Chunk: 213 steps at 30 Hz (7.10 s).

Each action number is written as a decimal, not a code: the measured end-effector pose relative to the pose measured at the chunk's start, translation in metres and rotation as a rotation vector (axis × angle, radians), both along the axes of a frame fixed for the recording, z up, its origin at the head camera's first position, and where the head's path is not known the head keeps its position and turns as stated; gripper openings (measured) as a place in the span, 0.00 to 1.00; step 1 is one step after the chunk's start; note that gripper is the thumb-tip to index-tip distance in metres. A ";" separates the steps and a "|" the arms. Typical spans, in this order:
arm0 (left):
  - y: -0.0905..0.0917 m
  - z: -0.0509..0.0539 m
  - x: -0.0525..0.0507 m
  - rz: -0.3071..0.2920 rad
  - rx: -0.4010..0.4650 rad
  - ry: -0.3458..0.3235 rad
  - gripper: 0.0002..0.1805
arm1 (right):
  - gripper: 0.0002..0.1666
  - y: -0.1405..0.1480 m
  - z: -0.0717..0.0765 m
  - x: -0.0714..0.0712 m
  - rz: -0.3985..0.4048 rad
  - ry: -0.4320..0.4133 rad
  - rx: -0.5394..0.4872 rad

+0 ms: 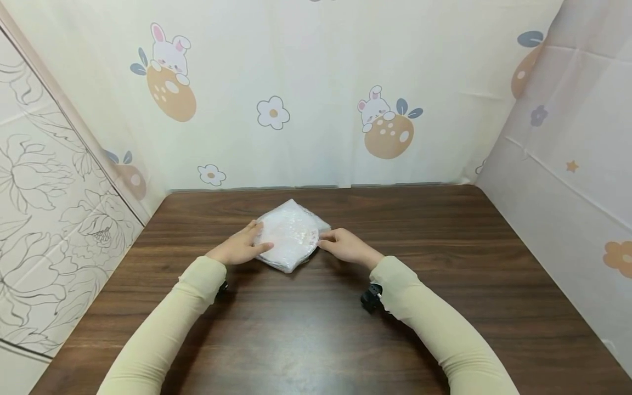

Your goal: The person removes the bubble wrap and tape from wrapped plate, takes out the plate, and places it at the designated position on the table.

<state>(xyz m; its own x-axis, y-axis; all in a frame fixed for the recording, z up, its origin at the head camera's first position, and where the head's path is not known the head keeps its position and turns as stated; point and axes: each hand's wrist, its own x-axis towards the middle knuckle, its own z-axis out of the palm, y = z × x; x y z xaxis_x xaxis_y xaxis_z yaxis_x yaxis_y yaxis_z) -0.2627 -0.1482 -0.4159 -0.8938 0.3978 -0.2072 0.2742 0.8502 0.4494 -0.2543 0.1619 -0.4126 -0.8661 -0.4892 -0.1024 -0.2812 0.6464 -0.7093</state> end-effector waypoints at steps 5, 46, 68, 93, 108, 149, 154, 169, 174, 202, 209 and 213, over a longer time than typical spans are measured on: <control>0.006 0.001 0.001 -0.014 0.003 0.006 0.49 | 0.25 0.006 0.003 0.004 -0.007 0.003 0.002; 0.051 0.002 0.014 -0.080 -0.009 -0.010 0.48 | 0.19 0.057 0.007 0.025 -0.007 0.011 0.004; 0.055 0.006 0.021 -0.118 -0.018 0.099 0.46 | 0.09 0.046 0.019 0.034 -0.038 0.285 0.069; 0.060 0.005 0.027 -0.165 -0.059 0.074 0.46 | 0.08 0.008 0.005 0.049 0.285 0.684 0.300; 0.060 0.005 0.027 -0.171 -0.065 0.064 0.46 | 0.19 0.001 -0.003 0.050 0.358 0.879 0.508; 0.060 0.001 0.027 -0.192 -0.082 0.088 0.45 | 0.11 0.003 -0.005 0.050 0.467 1.137 0.466; 0.059 0.001 0.027 -0.190 -0.074 0.079 0.45 | 0.12 0.005 -0.004 0.051 0.478 1.113 0.436; 0.060 0.000 0.025 -0.191 -0.078 0.073 0.45 | 0.12 0.012 0.001 0.052 0.461 1.018 0.354; 0.060 0.001 0.025 -0.190 -0.077 0.067 0.45 | 0.13 0.014 0.001 0.051 0.439 0.948 0.326; 0.062 0.006 0.024 -0.211 -0.121 0.036 0.46 | 0.11 0.017 0.003 0.047 0.324 0.623 0.139; 0.064 0.006 0.024 -0.212 -0.134 0.044 0.46 | 0.10 0.018 0.003 0.047 0.313 0.636 0.140; 0.064 0.007 0.024 -0.212 -0.136 0.045 0.46 | 0.10 0.019 0.002 0.047 0.315 0.643 0.129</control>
